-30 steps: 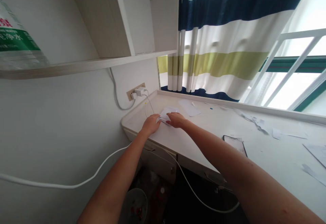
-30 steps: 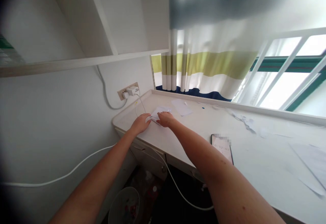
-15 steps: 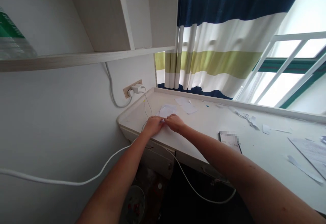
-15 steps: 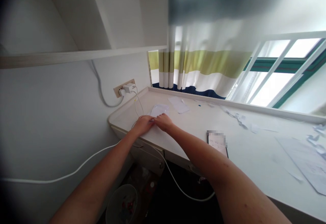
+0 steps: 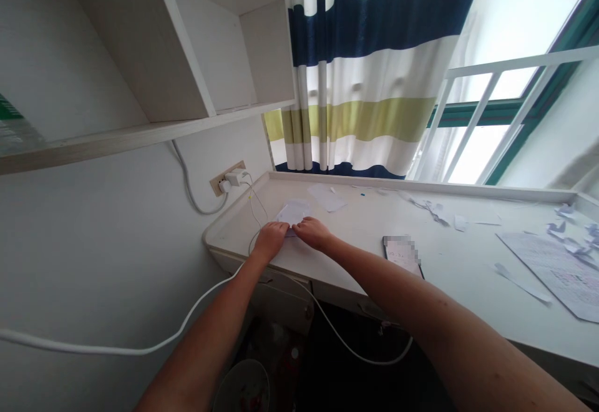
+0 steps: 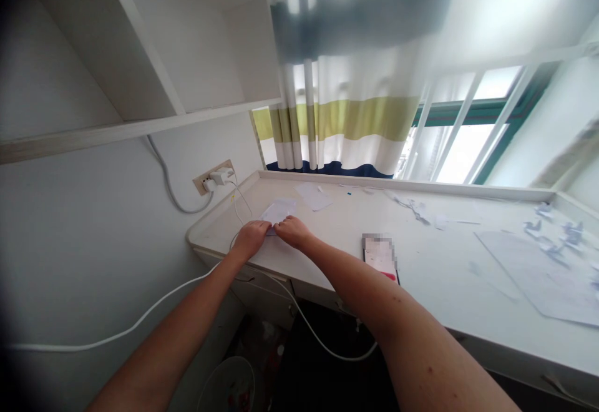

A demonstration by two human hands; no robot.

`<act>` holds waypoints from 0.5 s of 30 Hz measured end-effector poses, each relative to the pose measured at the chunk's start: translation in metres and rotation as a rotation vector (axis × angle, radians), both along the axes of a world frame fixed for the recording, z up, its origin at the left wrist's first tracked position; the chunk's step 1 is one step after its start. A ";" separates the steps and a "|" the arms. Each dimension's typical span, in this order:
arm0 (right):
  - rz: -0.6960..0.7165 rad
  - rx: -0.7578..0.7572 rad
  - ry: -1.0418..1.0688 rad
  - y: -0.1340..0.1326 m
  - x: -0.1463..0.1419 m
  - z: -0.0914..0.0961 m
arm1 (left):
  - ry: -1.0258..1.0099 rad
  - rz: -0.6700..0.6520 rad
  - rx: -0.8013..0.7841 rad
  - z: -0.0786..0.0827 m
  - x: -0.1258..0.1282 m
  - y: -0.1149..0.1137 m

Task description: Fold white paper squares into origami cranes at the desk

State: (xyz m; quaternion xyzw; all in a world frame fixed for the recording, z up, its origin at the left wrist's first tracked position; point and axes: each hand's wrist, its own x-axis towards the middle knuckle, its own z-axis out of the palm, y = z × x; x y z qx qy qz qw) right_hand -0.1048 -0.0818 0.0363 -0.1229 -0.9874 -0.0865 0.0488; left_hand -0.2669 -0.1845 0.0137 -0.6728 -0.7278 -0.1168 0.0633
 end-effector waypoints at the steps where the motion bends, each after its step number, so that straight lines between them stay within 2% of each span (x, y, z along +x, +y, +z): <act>1: -0.008 -0.006 0.004 0.002 0.001 0.002 | -0.012 0.003 0.005 0.001 0.002 0.001; 5: -0.029 -0.038 0.018 0.007 0.005 0.010 | -0.107 0.025 0.034 0.002 0.008 0.006; 10: -0.038 -0.109 0.045 0.011 0.010 0.019 | -0.319 0.069 0.110 0.007 0.004 0.007; 15: -0.104 -0.181 0.194 0.022 0.031 0.050 | -0.616 0.055 0.276 0.024 0.002 0.017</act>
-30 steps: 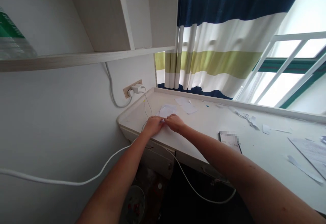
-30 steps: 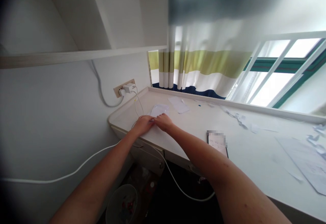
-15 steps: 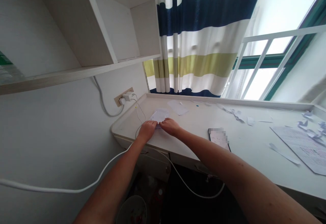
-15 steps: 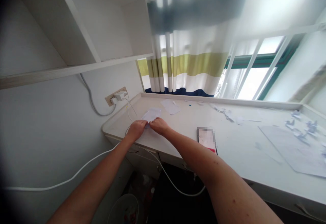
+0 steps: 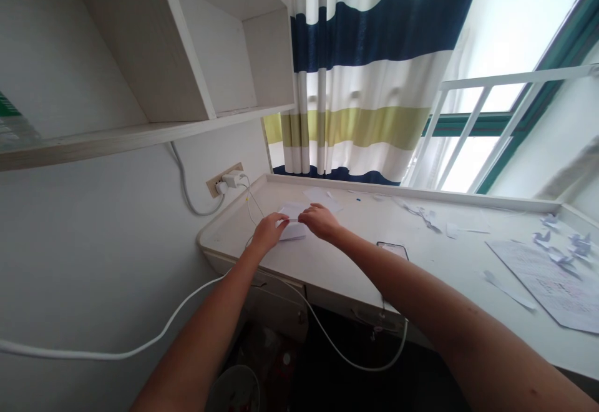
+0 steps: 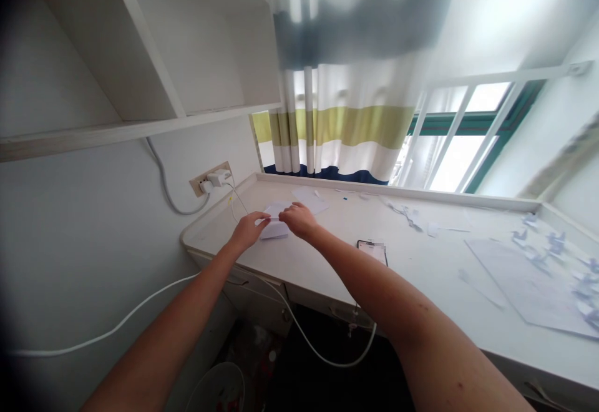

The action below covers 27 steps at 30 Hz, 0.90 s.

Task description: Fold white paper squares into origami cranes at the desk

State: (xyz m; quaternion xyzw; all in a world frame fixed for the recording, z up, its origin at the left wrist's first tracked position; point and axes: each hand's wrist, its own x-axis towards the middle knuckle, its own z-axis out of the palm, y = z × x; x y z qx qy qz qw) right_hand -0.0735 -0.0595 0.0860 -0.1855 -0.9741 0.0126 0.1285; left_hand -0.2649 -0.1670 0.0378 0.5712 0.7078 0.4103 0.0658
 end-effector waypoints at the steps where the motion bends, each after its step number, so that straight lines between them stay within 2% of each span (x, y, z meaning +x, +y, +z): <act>1: -0.036 -0.019 0.038 0.004 0.008 0.009 | -0.069 -0.011 0.040 0.004 0.003 0.005; 5: -0.181 -0.112 0.210 0.027 0.053 0.042 | -0.377 -0.120 0.146 0.016 0.035 0.037; 8: -0.278 -0.485 0.595 0.046 0.099 0.056 | -0.570 -0.181 0.197 0.024 0.077 0.063; 11: -0.319 -0.738 0.780 0.063 0.150 0.055 | -0.707 -0.225 0.205 0.030 0.121 0.086; 15: -0.293 -0.912 0.789 0.080 0.209 0.031 | -0.789 -0.293 0.173 0.031 0.167 0.115; 18: -0.304 -1.023 0.896 0.091 0.239 0.006 | -0.819 -0.321 0.129 0.024 0.193 0.139; 21: -0.364 -1.072 1.048 0.101 0.256 -0.019 | -0.855 -0.345 0.078 0.009 0.215 0.161; 23: -0.397 -1.108 1.056 0.107 0.263 -0.035 | -0.886 -0.354 0.049 -0.004 0.228 0.174; 27: -0.377 -1.192 1.049 0.114 0.274 -0.064 | -0.943 -0.348 0.007 -0.030 0.245 0.190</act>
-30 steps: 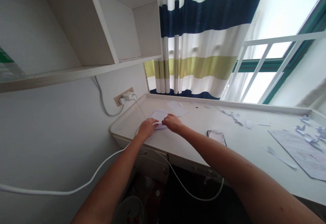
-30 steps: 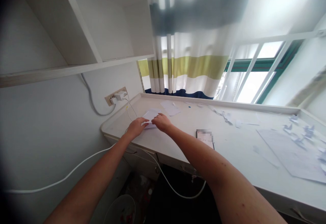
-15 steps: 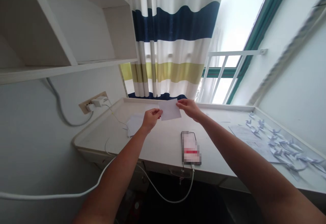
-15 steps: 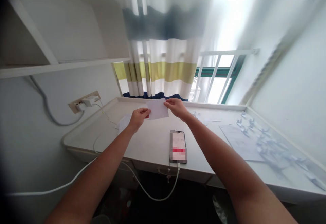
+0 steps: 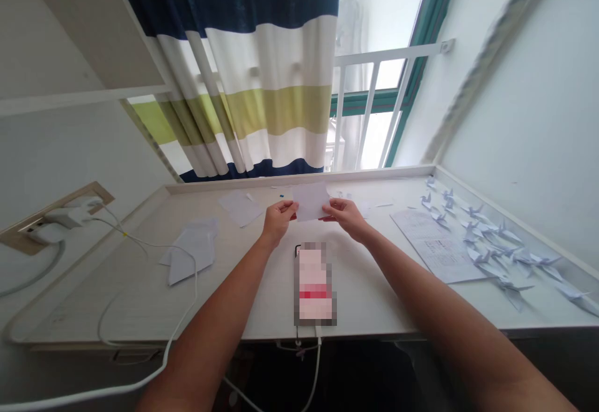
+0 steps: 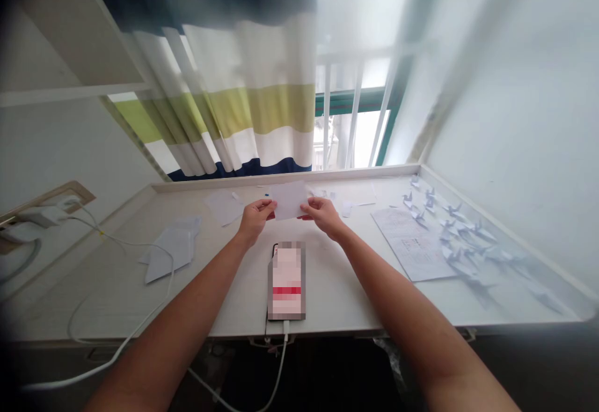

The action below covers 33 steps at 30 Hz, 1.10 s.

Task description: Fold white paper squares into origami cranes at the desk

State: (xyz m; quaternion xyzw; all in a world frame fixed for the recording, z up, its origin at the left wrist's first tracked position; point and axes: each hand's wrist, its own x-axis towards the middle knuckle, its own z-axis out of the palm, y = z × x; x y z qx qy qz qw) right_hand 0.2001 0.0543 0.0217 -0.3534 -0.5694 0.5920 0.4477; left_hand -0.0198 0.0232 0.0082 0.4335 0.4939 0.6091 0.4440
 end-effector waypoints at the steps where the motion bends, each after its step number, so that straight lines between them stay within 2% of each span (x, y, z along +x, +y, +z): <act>1: -0.029 0.003 0.007 0.001 0.002 -0.006 | -0.007 -0.010 -0.010 -0.005 0.002 0.002; 4: -0.102 0.054 -0.004 0.005 0.005 -0.021 | -0.011 -0.050 -0.029 -0.018 0.002 0.003; 7: -0.043 0.116 -0.060 0.007 0.007 -0.027 | 0.006 -0.072 -0.016 -0.024 -0.003 0.001; 11: -0.161 0.153 -0.035 0.008 0.007 -0.028 | 0.083 -0.106 0.007 -0.025 -0.010 0.000; 16: -0.153 0.175 -0.061 0.005 0.007 -0.027 | 0.113 -0.189 0.038 -0.019 -0.009 -0.001; 18: -0.148 0.160 -0.047 0.003 0.008 -0.025 | 0.136 -0.173 0.058 -0.016 -0.008 -0.002; 23: -0.022 0.075 -0.053 0.002 0.013 -0.025 | 0.167 -0.154 0.104 -0.013 -0.009 -0.005; 27: -0.081 0.067 0.002 0.007 0.017 -0.028 | 0.182 -0.183 0.068 -0.013 -0.013 -0.002; 33: -0.032 -0.038 0.116 0.008 0.018 -0.024 | 0.012 -0.215 0.068 -0.013 -0.019 0.002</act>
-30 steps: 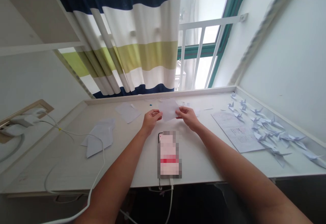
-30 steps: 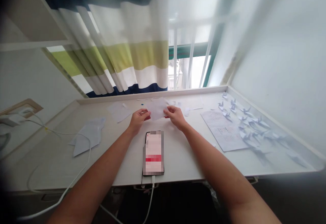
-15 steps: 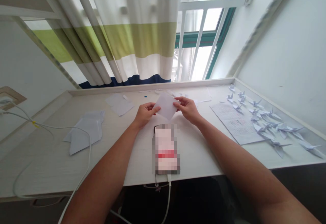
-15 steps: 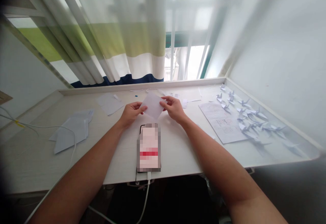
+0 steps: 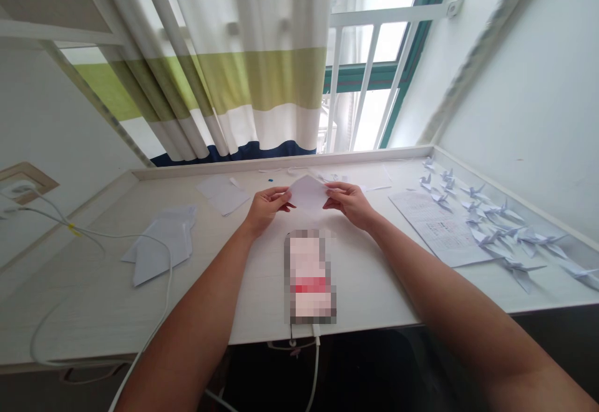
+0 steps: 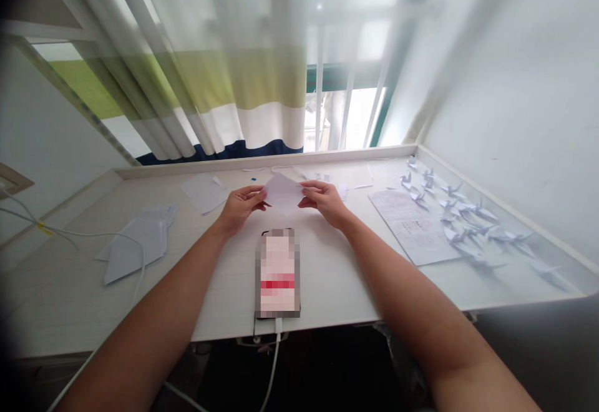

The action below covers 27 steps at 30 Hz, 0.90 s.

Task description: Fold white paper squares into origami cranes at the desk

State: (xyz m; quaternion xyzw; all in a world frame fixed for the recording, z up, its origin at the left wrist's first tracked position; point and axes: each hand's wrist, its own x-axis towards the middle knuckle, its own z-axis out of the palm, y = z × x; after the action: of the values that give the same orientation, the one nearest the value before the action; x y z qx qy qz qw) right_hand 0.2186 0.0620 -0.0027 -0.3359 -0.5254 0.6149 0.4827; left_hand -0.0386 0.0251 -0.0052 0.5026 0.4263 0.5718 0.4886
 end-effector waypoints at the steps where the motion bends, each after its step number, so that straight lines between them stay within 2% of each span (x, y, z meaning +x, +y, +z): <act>1: 0.003 -0.001 0.006 -0.001 0.000 0.002 | -0.019 -0.022 -0.007 0.001 -0.001 0.000; 6: -0.002 0.020 -0.029 -0.005 0.001 0.006 | -0.013 -0.083 -0.005 0.004 -0.001 -0.004; 10: 0.011 0.072 -0.106 -0.008 0.000 0.010 | 0.089 -0.016 0.030 0.005 0.005 -0.006; 12: -0.036 0.163 -0.261 -0.010 0.001 0.013 | 0.152 0.033 0.078 0.004 0.008 -0.006; 15: -0.098 0.387 -0.508 -0.015 0.001 0.020 | 0.201 0.036 0.146 0.004 0.012 -0.008; 18: 0.036 0.505 -0.569 -0.021 -0.002 0.022 | 0.183 0.015 0.177 0.007 0.017 -0.011; 20: 0.100 0.535 -0.615 -0.024 -0.008 0.020 | 0.118 0.050 0.182 0.010 0.022 -0.013; 23: 0.040 0.467 -0.441 -0.025 -0.019 0.013 | 0.026 0.078 0.154 0.013 0.028 -0.016; 27: 0.060 0.215 -0.094 -0.024 -0.028 0.006 | 0.101 -0.020 0.109 0.013 0.033 -0.020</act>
State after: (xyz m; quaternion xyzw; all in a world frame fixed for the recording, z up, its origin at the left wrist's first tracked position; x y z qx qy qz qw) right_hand 0.1903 0.0378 0.0038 -0.2949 -0.6200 0.5529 0.4722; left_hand -0.0053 0.0051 0.0077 0.5609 0.4137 0.5629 0.4442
